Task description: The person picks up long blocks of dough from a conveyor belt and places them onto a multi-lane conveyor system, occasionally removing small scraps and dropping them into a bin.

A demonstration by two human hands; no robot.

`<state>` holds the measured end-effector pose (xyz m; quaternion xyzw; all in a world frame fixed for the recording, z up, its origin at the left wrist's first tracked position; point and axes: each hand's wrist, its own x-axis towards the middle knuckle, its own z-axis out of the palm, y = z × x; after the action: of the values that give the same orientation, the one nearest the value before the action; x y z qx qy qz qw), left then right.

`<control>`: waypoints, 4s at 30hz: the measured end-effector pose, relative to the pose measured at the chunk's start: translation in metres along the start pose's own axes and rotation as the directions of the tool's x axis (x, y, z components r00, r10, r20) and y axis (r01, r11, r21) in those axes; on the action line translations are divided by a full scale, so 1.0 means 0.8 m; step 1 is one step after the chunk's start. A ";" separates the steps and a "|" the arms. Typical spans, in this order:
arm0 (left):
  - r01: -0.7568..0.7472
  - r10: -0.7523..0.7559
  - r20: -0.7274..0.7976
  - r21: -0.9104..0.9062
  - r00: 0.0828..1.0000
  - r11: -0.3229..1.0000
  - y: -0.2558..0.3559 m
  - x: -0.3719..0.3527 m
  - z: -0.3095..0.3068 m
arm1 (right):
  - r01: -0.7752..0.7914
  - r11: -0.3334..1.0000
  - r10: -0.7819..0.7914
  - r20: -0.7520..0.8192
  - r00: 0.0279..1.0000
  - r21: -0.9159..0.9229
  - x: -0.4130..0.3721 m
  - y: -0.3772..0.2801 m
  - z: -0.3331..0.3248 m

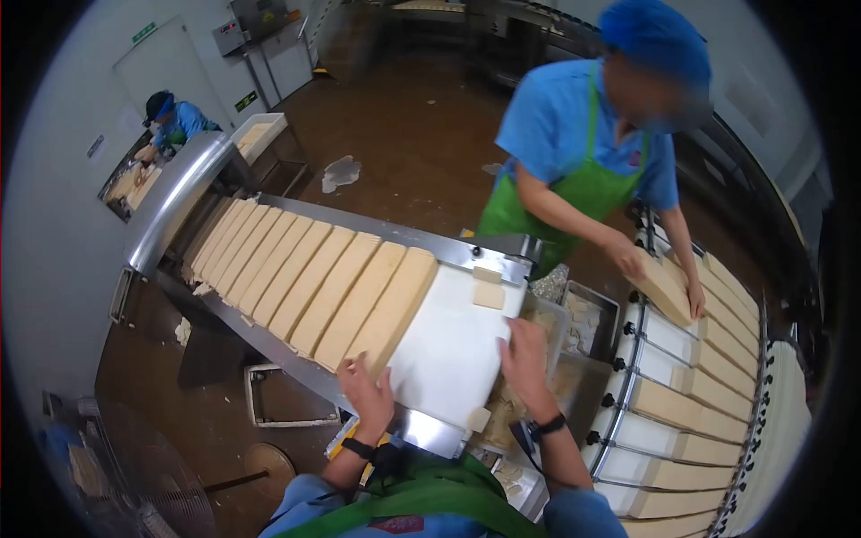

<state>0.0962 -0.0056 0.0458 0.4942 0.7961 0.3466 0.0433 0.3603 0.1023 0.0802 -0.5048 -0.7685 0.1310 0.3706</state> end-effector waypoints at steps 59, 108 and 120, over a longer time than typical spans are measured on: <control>-0.626 0.767 0.630 -0.551 0.121 0.552 0.412 -0.189 0.096 | -0.931 0.327 0.685 -0.638 0.353 -0.164 -0.330 0.200 -0.361; 0.204 -0.181 0.174 -0.124 0.968 0.971 -0.104 0.050 -0.010 | 0.138 0.986 -0.113 0.236 0.965 -0.091 0.177 -0.083 0.274; 0.229 -0.201 0.336 -0.045 0.920 0.972 -0.094 0.065 -0.004 | -0.057 0.915 0.221 0.376 0.900 -0.400 0.225 -0.037 0.314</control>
<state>0.0116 0.0149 0.0176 0.4524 0.8119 0.2852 0.2340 0.1251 0.2892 0.0022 -0.5821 -0.8012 0.1103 0.0842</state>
